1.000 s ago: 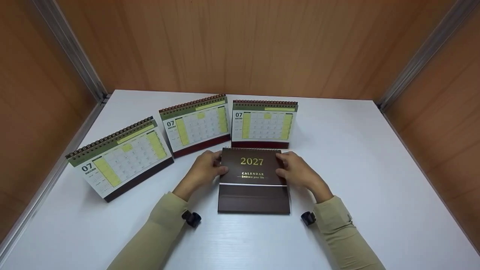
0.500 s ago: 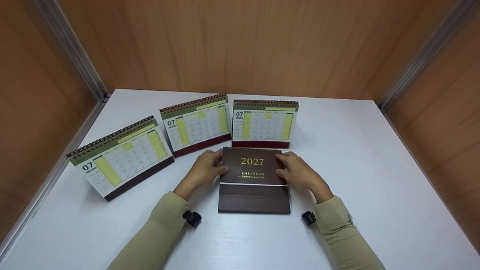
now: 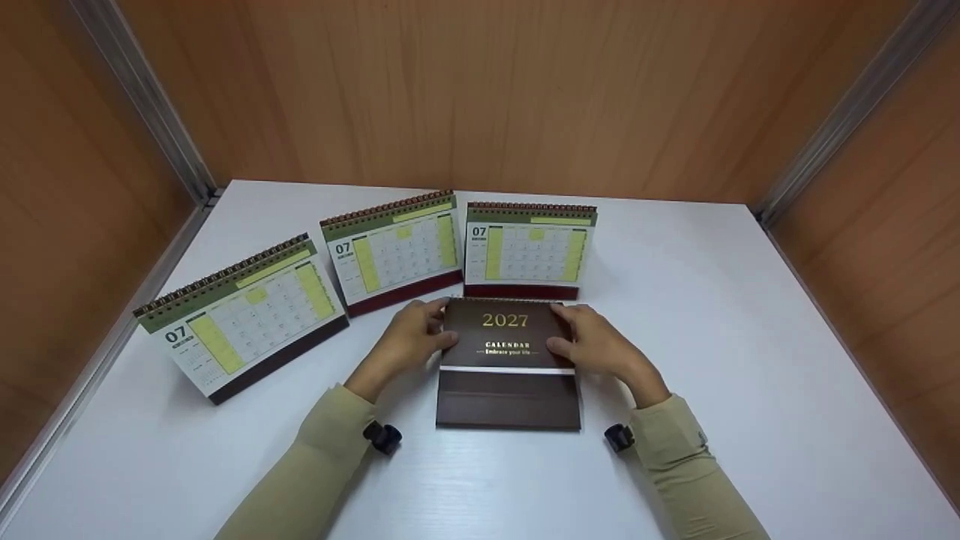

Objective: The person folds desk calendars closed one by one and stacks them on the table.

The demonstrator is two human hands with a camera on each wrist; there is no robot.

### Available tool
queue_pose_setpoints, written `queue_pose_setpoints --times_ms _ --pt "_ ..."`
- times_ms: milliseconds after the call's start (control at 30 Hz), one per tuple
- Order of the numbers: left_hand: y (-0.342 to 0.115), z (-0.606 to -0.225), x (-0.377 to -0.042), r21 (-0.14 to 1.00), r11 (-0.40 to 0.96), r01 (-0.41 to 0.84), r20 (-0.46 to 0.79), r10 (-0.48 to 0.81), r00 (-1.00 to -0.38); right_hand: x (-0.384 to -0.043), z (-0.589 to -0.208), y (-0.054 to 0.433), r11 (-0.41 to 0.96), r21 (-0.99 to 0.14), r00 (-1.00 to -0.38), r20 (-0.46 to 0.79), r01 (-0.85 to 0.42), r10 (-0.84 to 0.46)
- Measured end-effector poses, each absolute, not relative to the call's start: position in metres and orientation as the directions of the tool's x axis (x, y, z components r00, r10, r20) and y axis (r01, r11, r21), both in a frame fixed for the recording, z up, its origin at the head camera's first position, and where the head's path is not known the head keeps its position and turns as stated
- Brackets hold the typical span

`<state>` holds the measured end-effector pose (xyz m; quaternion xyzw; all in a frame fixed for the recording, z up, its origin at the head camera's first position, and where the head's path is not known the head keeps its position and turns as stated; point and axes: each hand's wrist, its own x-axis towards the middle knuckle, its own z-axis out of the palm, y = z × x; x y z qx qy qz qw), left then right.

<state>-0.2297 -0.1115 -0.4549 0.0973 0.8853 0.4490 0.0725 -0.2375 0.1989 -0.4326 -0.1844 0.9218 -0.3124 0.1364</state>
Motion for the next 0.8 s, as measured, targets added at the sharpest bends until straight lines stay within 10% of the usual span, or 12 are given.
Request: queue_pose_setpoints --times_ms 800 --pt "-0.106 -0.435 -0.226 0.704 0.666 0.248 0.136 0.216 -0.967 -0.231 -0.409 0.2 0.732 -0.604 -0.922 0.01 -0.314 -0.387"
